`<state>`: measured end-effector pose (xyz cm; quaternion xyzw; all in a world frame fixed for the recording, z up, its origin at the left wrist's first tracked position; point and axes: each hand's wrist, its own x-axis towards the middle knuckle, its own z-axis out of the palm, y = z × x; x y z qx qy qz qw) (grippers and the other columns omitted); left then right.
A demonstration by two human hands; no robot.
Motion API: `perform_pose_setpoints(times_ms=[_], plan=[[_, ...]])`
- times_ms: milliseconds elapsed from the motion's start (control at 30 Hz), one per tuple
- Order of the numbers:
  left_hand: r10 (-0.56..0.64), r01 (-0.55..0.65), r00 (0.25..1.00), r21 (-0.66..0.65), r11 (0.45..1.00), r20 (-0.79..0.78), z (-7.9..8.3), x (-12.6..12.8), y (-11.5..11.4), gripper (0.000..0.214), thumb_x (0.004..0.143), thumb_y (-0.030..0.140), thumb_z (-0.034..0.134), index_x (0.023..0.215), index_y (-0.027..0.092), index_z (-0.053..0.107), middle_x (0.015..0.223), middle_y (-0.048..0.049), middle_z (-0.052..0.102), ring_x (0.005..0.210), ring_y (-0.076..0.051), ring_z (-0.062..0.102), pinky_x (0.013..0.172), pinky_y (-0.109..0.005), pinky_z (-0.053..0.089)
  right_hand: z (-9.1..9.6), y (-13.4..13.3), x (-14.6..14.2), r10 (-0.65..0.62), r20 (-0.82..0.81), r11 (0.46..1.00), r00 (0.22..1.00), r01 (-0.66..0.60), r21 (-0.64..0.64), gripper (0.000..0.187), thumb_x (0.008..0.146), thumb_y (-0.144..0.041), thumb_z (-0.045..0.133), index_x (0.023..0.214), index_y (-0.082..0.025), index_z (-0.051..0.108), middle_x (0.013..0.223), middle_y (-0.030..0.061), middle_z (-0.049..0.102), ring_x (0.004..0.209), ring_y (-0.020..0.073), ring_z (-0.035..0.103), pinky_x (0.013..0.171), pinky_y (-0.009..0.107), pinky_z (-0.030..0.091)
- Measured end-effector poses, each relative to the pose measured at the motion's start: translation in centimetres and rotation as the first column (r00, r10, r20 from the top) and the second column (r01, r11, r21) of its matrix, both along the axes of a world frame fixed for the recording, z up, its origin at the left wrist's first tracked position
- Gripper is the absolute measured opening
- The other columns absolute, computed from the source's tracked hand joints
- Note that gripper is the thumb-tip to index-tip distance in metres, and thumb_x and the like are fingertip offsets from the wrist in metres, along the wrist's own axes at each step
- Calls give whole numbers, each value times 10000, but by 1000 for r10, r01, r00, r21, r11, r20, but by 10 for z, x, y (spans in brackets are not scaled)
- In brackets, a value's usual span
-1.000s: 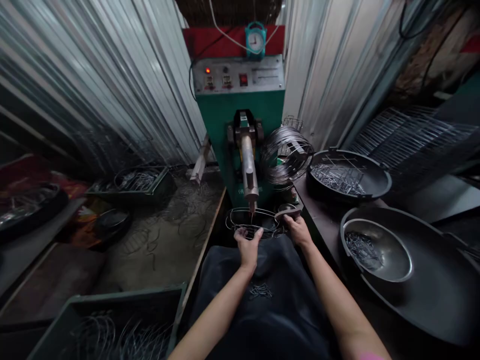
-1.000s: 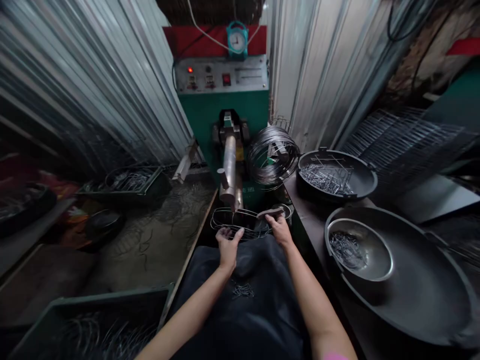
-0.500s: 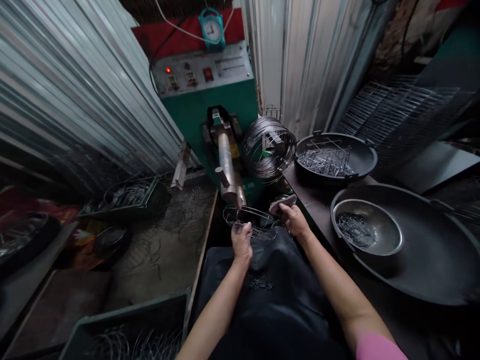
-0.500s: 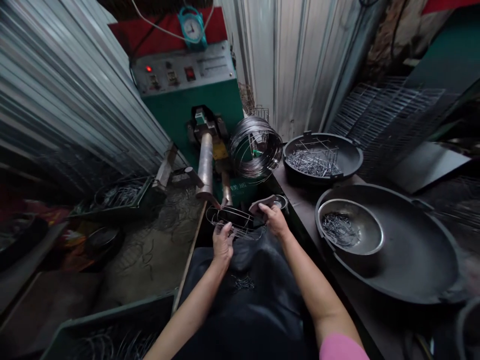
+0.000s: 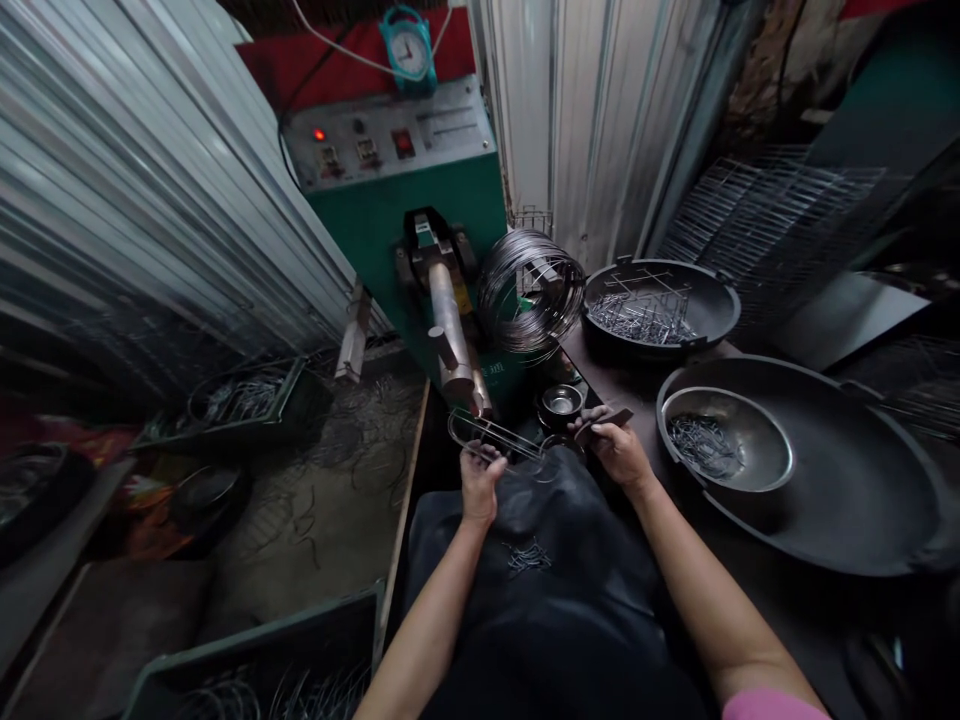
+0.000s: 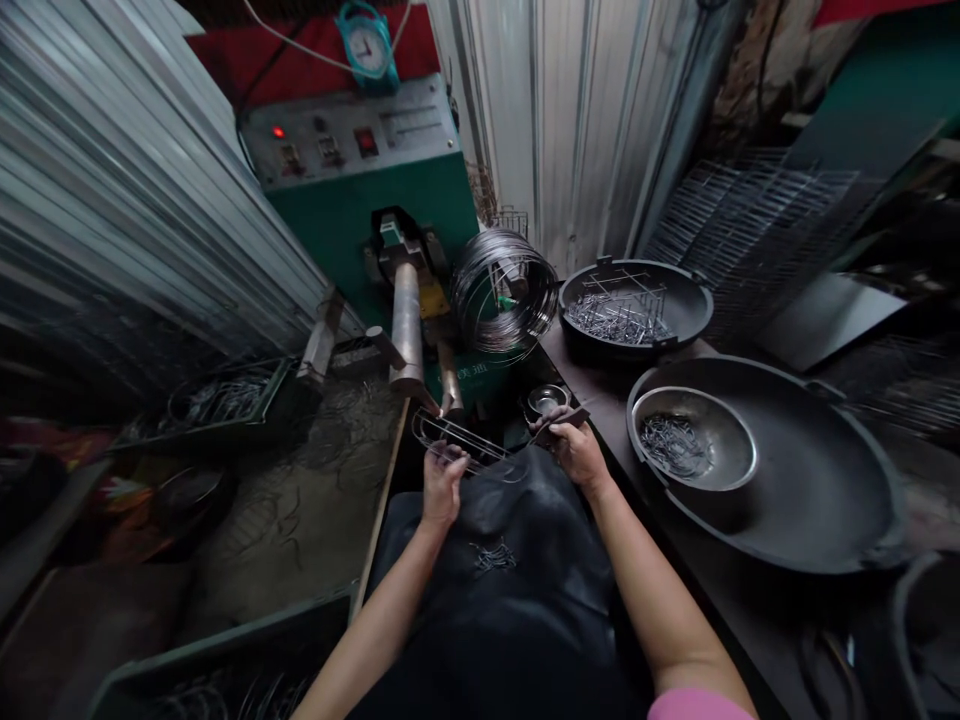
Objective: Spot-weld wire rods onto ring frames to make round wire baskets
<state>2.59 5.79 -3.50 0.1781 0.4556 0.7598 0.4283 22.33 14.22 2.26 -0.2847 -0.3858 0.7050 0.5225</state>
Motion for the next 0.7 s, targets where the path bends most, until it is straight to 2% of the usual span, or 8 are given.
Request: perform_pose_setpoints(times_ms=[67, 100, 200, 300, 400, 467, 700], plan=[[33, -31, 996, 24, 999, -84, -1, -5, -11, 544, 482, 142, 760, 953, 231, 502, 840, 17, 560, 776, -114, 546, 819, -311, 431, -4, -5, 2, -29, 63, 1000, 998, 29, 4, 143, 592, -183, 599, 702, -224, 517, 700, -41, 558, 671, 143, 576, 682, 308, 491], [39, -37, 997, 30, 999, -66, 0, -8, -18, 537, 487, 146, 758, 951, 233, 501, 839, 18, 559, 776, -116, 545, 824, -320, 435, -5, -8, 2, -35, 126, 999, 991, 34, 13, 139, 597, -186, 606, 696, -221, 515, 666, -48, 541, 629, 130, 554, 650, 289, 478], [86, -86, 980, -8, 996, 177, 7, -16, -35, 403, 568, 231, 720, 906, 229, 499, 808, 20, 548, 767, -129, 549, 841, -406, 454, -2, -19, -3, -11, 392, 994, 920, -31, 100, 126, 646, -254, 634, 748, -210, 576, 588, -51, 519, 560, 122, 510, 604, 272, 443], [162, -126, 892, -111, 986, 423, 15, -19, -42, 260, 643, 315, 660, 807, 201, 495, 777, 3, 535, 747, -146, 553, 841, -487, 458, 6, -28, -15, -4, 558, 947, 830, -177, 269, 190, 673, -328, 668, 814, -202, 644, 709, -3, 606, 681, 161, 565, 691, 305, 450], [194, -124, 830, -167, 978, 523, 18, -19, -43, 214, 684, 336, 625, 773, 191, 495, 767, -15, 534, 730, -161, 556, 839, -529, 455, 11, -33, -29, -31, 606, 852, 795, -296, 432, 232, 661, -333, 702, 860, -220, 668, 845, 31, 638, 816, 201, 587, 764, 326, 447], [196, -121, 812, -169, 978, 550, 18, -20, -45, 212, 692, 344, 621, 775, 193, 499, 761, -18, 532, 727, -165, 560, 837, -533, 458, 10, -34, -36, -70, 631, 806, 773, -329, 492, 263, 661, -330, 709, 901, -233, 663, 879, 40, 633, 843, 211, 587, 768, 332, 452], [189, -118, 780, -156, 981, 597, 15, -20, -52, 230, 687, 353, 632, 775, 192, 494, 747, -12, 526, 718, -160, 561, 829, -517, 466, 9, -45, -42, -185, 669, 751, 720, -335, 568, 238, 722, -299, 662, 956, -260, 638, 921, 42, 641, 855, 213, 598, 784, 332, 463]])
